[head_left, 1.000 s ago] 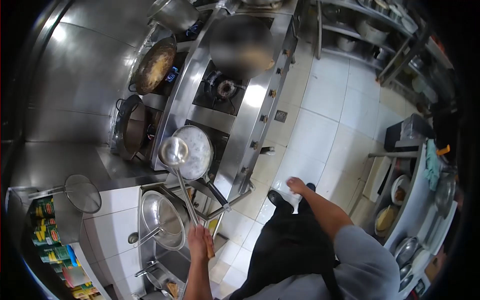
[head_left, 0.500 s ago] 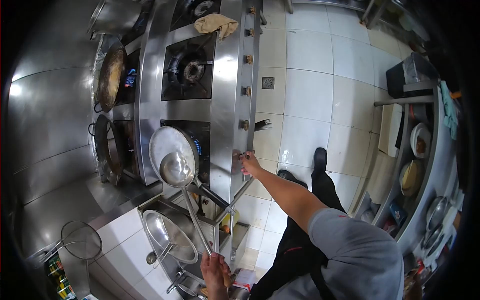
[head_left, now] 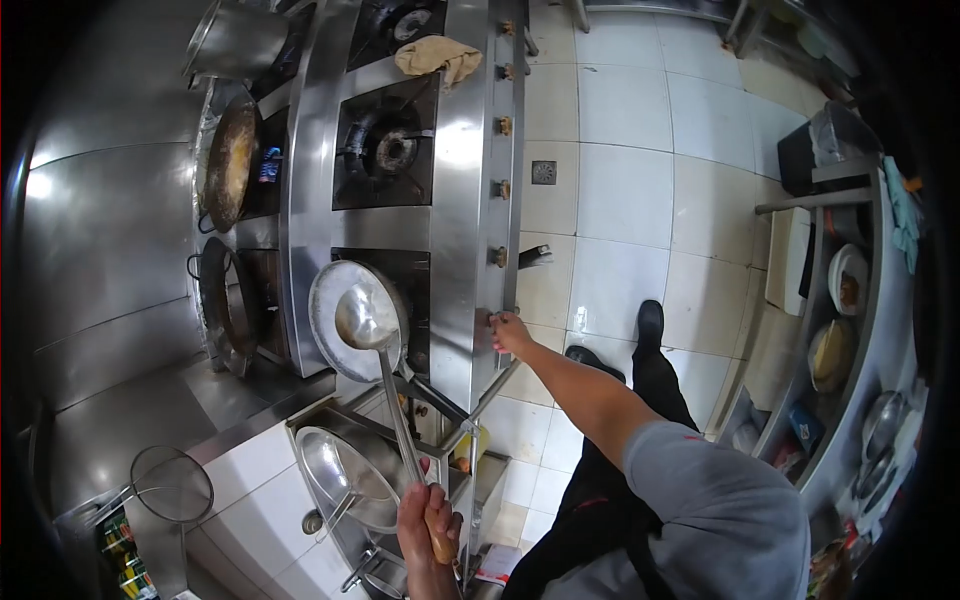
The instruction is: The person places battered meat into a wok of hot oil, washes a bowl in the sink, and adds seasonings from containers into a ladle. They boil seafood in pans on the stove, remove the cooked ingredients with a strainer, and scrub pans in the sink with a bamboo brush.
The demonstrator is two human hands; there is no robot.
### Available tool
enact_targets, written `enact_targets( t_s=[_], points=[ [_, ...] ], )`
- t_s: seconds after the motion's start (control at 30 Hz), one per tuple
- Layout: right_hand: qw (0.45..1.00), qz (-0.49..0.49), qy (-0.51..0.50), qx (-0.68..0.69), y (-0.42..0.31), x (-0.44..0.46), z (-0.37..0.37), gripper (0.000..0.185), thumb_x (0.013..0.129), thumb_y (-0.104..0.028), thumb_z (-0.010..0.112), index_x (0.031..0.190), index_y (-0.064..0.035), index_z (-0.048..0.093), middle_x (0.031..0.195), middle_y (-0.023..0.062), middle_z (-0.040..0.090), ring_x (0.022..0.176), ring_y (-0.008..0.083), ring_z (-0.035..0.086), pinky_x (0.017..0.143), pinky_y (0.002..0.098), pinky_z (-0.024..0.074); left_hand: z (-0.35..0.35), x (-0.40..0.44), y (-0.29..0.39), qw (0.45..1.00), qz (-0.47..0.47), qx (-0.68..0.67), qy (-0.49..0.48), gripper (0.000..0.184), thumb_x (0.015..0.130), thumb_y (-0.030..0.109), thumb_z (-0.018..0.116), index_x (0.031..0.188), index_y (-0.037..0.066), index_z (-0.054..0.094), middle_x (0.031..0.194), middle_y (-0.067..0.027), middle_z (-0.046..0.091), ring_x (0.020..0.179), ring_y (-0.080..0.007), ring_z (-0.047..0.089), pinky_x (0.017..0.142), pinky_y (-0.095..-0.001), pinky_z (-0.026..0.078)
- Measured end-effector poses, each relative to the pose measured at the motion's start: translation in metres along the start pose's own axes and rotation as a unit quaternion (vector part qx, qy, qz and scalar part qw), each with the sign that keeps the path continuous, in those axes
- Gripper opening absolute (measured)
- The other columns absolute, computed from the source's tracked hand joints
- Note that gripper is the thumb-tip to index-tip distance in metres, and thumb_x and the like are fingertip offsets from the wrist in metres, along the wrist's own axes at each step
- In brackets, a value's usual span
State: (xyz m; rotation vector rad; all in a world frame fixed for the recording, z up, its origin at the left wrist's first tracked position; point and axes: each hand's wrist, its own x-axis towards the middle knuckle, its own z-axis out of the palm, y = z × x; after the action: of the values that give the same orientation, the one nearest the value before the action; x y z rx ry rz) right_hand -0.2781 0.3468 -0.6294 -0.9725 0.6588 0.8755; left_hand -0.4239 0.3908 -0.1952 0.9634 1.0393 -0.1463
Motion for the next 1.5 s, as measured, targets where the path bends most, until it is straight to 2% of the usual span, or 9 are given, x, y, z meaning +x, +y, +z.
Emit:
enact_targets(
  t_s=[0.4,0.77,0.93,1.0,1.1,1.2,1.27,1.37,1.5],
  points=[
    [1.0,0.012,-0.001,-0.029,-0.004,0.005,-0.002,0.032,0.095,-0.036,0.057,0.112,-0.0105,0.052,0.077,0.0047,0.06,0.054,0.0152,0.058,0.05,0.032,0.0527,0.026,0.028,0.037,0.974,-0.003,-0.204,-0.094,0.043,0.104,0.026,0.037,0.136,-0.003,0.041,0.074,-0.001,0.046,0.046,-0.0061,0.042,0.038,-0.0241,0.04],
    [0.999,0.015,-0.023,-0.016,-0.005,0.007,-0.006,0.036,0.09,-0.036,0.062,0.114,-0.0102,0.053,0.074,0.0039,0.058,0.051,0.017,0.058,0.048,0.0338,0.0508,0.002,0.029,0.049,0.993,0.046,-0.106,-0.009,0.033,0.103,0.026,0.042,0.127,0.005,0.05,0.07,0.0017,0.046,0.046,-0.006,0.043,0.037,-0.0238,0.038],
    [0.997,0.057,-0.016,-0.052,-0.02,-0.028,-0.03,0.066,0.087,-0.044,0.065,0.139,-0.013,0.038,0.093,0.0103,0.06,0.062,0.0215,0.062,0.055,0.0357,0.0538,-0.003,0.051,0.051,0.995,0.035,-0.089,-0.005,0.028,0.101,0.024,0.047,0.122,0.007,0.053,0.072,0.0013,0.048,0.047,-0.0069,0.044,0.039,-0.0244,0.038],
    [0.997,0.063,-0.029,-0.034,-0.005,-0.032,-0.065,0.079,0.086,-0.05,0.066,0.146,-0.0136,0.029,0.103,0.0139,0.059,0.07,0.0239,0.064,0.059,0.0366,0.0552,0.014,0.051,0.055,0.994,0.048,-0.096,0.008,0.029,0.102,0.025,0.044,0.12,0.004,0.054,0.07,0.0024,0.048,0.045,-0.0052,0.042,0.037,-0.0225,0.036],
    [0.995,0.07,-0.019,-0.066,0.011,-0.051,-0.146,0.064,0.089,-0.048,0.064,0.135,-0.0108,0.042,0.105,0.0152,0.06,0.075,0.0256,0.064,0.064,0.0407,0.0565,0.01,0.063,0.056,0.991,0.024,-0.129,-0.041,0.025,0.101,0.025,0.048,0.117,0.007,0.054,0.072,0.0024,0.049,0.046,-0.0055,0.043,0.038,-0.023,0.037],
    [0.985,0.116,0.089,-0.086,0.016,-0.091,-0.231,0.049,0.091,-0.042,0.062,0.124,-0.0084,0.049,0.102,0.0148,0.06,0.072,0.0274,0.064,0.059,0.041,0.0564,0.014,0.072,0.055,0.992,0.018,-0.114,-0.056,0.023,0.1,0.024,0.048,0.119,0.011,0.052,0.076,-0.0001,0.051,0.05,-0.0087,0.046,0.041,-0.0262,0.04],
    [0.966,0.098,0.103,-0.216,0.047,-0.085,-0.318,0.04,0.091,-0.042,0.061,0.109,-0.0063,0.056,0.092,0.0144,0.059,0.073,0.0277,0.062,0.059,0.0406,0.0554,0.015,0.072,0.05,0.988,0.017,-0.132,-0.072,0.021,0.1,0.026,0.048,0.116,0.012,0.053,0.076,-0.0003,0.051,0.05,-0.009,0.047,0.041,-0.027,0.04],
    [0.965,0.137,0.196,-0.106,0.007,-0.172,-0.359,0.039,0.091,-0.039,0.059,0.112,-0.0066,0.053,0.094,0.0135,0.058,0.07,0.0275,0.06,0.059,0.0412,0.0536,0.023,0.059,0.041,0.992,0.012,-0.104,-0.073,0.023,0.101,0.028,0.047,0.115,0.011,0.052,0.075,0.0006,0.05,0.05,-0.0072,0.046,0.04,-0.0255,0.04],
    [0.951,0.149,0.234,-0.14,-0.001,-0.197,-0.443,0.035,0.089,-0.034,0.057,0.109,-0.006,0.052,0.091,0.0127,0.056,0.069,0.0279,0.059,0.059,0.0445,0.0535,0.008,0.033,0.027,0.969,-0.022,-0.216,-0.116,0.026,0.102,0.026,0.044,0.121,0.01,0.052,0.072,0.0028,0.047,0.048,-0.0056,0.043,0.039,-0.0245,0.038]
  ],
)
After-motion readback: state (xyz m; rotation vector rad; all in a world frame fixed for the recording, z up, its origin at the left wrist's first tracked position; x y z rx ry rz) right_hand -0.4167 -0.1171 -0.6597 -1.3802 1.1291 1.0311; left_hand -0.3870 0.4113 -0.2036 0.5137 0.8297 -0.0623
